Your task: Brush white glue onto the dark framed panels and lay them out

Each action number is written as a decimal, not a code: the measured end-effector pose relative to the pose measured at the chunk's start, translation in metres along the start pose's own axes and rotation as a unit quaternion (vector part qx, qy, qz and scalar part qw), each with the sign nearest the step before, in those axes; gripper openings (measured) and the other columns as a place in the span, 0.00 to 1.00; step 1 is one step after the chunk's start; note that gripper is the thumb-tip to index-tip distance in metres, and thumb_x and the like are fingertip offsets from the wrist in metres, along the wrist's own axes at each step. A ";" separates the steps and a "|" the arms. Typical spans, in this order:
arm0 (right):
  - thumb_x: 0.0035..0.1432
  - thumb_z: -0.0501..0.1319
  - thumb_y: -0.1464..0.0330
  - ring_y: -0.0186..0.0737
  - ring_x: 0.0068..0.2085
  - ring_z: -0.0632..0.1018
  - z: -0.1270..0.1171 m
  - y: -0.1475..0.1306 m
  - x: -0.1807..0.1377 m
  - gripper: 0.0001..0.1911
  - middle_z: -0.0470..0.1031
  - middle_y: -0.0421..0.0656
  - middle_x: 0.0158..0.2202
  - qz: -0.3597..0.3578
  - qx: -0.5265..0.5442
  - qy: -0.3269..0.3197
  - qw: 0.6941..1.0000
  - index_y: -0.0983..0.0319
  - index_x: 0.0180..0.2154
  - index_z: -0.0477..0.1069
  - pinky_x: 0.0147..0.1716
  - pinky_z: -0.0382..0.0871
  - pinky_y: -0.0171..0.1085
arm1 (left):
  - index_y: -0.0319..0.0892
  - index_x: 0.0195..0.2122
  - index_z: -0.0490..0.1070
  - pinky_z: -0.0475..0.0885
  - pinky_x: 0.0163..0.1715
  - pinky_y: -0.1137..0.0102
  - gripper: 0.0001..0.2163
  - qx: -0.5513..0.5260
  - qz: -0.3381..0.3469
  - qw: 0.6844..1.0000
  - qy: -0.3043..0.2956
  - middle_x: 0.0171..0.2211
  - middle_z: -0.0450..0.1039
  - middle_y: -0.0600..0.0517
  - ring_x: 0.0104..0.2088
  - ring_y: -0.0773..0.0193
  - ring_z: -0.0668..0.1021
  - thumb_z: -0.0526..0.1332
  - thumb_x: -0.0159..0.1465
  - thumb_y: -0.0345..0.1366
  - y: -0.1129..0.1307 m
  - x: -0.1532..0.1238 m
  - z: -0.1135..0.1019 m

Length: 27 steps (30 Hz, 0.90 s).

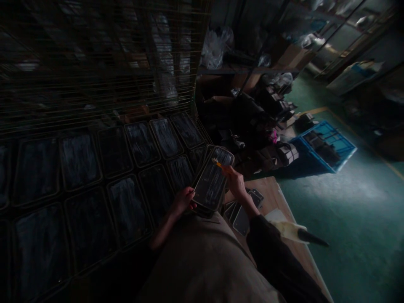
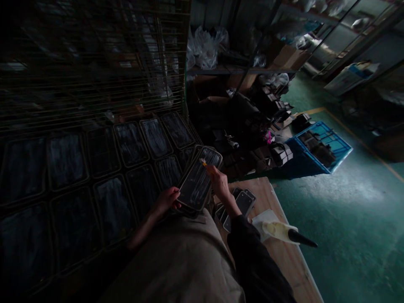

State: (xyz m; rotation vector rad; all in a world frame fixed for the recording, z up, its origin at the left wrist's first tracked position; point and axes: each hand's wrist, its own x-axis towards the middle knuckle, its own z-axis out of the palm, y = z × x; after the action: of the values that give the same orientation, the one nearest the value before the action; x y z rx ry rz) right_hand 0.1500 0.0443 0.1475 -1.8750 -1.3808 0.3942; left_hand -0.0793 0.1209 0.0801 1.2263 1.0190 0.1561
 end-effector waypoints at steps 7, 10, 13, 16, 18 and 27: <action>0.67 0.50 0.65 0.39 0.37 0.80 0.019 -0.033 -0.063 0.14 0.78 0.45 0.41 -0.002 0.024 -0.115 0.993 0.60 0.49 0.69 0.36 0.71 0.32 | 0.38 0.36 0.68 0.65 0.14 0.79 0.07 -0.022 0.018 1.000 0.008 0.22 0.72 0.55 0.18 0.69 0.76 0.55 0.62 0.36 -0.005 0.000 -0.003; 0.67 0.51 0.65 0.38 0.35 0.80 0.018 -0.048 -0.087 0.13 0.78 0.44 0.38 0.025 0.053 -0.125 0.990 0.60 0.47 0.70 0.34 0.71 0.32 | 0.37 0.35 0.68 0.65 0.13 0.79 0.08 -0.051 0.034 0.998 0.005 0.22 0.72 0.55 0.17 0.70 0.75 0.56 0.61 0.38 -0.009 0.002 -0.002; 0.66 0.52 0.63 0.38 0.34 0.80 0.017 -0.055 -0.101 0.13 0.79 0.43 0.36 0.078 0.096 -0.120 0.985 0.60 0.46 0.70 0.33 0.71 0.32 | 0.37 0.35 0.67 0.65 0.13 0.79 0.10 -0.066 0.049 0.997 0.000 0.25 0.73 0.54 0.17 0.70 0.75 0.58 0.60 0.40 -0.012 0.003 -0.001; 0.66 0.52 0.61 0.39 0.35 0.79 0.017 -0.054 -0.109 0.14 0.78 0.42 0.33 0.127 0.159 -0.113 0.973 0.61 0.46 0.70 0.35 0.72 0.34 | 0.37 0.35 0.68 0.62 0.11 0.79 0.11 -0.054 0.050 0.997 0.001 0.23 0.71 0.55 0.15 0.71 0.73 0.58 0.59 0.42 -0.013 0.003 -0.002; 0.66 0.52 0.60 0.38 0.33 0.79 0.016 -0.050 -0.112 0.15 0.78 0.42 0.31 0.148 0.201 -0.109 0.962 0.61 0.45 0.70 0.35 0.72 0.34 | 0.37 0.35 0.69 0.59 0.11 0.79 0.11 -0.033 0.053 0.998 0.004 0.21 0.70 0.56 0.13 0.72 0.71 0.58 0.59 0.42 -0.013 0.003 -0.002; 0.65 0.52 0.58 0.39 0.31 0.79 -0.007 -0.009 -0.063 0.17 0.78 0.43 0.29 0.146 0.145 0.041 0.978 0.63 0.46 0.69 0.32 0.73 0.35 | 0.39 0.37 0.70 0.59 0.14 0.79 0.10 0.079 0.031 0.996 0.021 0.12 0.64 0.61 0.12 0.71 0.68 0.54 0.61 0.38 -0.002 0.001 -0.004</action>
State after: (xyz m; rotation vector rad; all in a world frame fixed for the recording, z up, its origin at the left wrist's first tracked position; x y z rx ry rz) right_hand 0.1251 -0.0152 0.1474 -1.8262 -0.9368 0.6228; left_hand -0.0823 0.1233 0.0785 1.4037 1.0450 0.1519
